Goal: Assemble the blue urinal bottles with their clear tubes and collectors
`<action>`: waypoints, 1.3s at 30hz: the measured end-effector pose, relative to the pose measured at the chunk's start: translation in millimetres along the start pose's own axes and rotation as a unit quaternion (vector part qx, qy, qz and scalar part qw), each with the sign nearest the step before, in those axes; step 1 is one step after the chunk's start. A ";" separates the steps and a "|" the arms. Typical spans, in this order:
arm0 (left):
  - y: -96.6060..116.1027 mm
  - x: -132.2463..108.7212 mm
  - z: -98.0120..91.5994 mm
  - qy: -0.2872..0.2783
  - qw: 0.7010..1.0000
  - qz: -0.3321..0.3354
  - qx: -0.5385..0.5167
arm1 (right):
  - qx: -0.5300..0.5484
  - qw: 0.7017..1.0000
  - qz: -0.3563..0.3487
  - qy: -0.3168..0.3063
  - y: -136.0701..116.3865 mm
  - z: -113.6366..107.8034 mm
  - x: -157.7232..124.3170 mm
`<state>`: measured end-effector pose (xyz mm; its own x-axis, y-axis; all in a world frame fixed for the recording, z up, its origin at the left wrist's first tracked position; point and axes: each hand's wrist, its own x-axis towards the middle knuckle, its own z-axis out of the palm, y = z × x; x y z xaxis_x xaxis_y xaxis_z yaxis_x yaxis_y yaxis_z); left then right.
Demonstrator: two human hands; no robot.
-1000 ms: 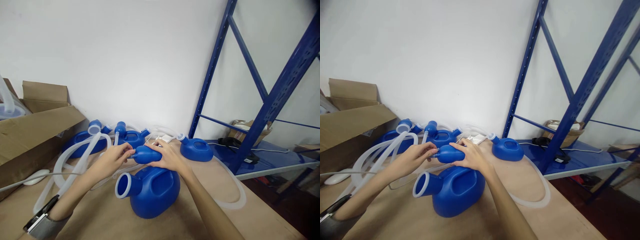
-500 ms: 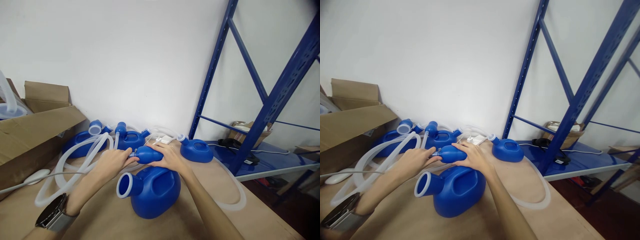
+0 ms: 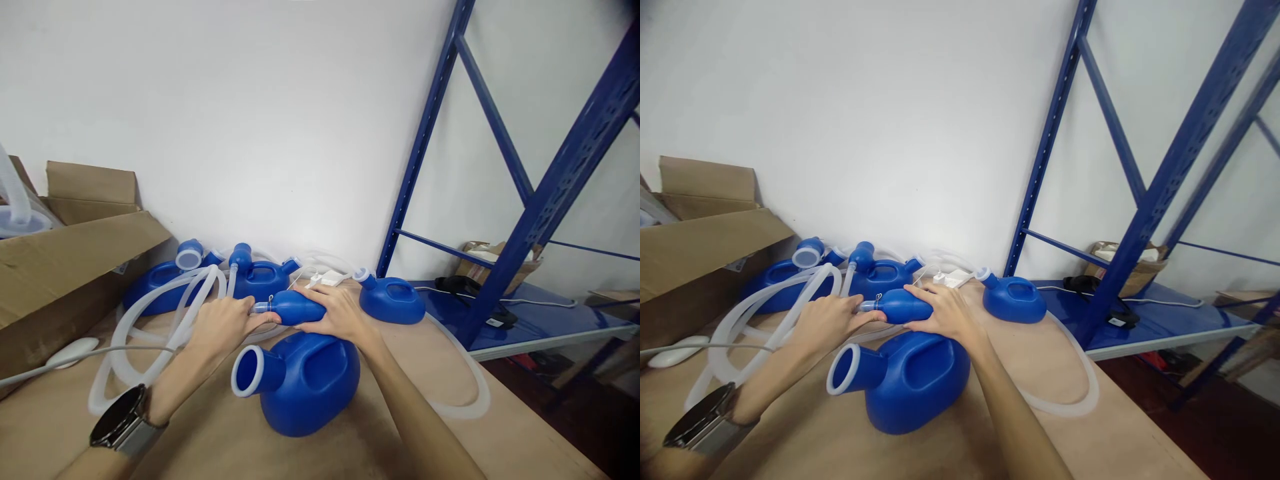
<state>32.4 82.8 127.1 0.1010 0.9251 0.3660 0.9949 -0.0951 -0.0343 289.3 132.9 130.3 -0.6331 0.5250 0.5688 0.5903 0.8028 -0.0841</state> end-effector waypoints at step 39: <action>-8.6 2.9 5.7 0.019 1.000 -0.006 -0.014 | -0.005 0.999 0.012 -0.040 -1.0 -6.5 -3.7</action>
<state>24.1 88.4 123.1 0.0892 0.9120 0.4004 0.9954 -0.0958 -0.0036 294.4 128.4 133.5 -0.6567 0.5654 0.4991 0.6103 0.7872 -0.0886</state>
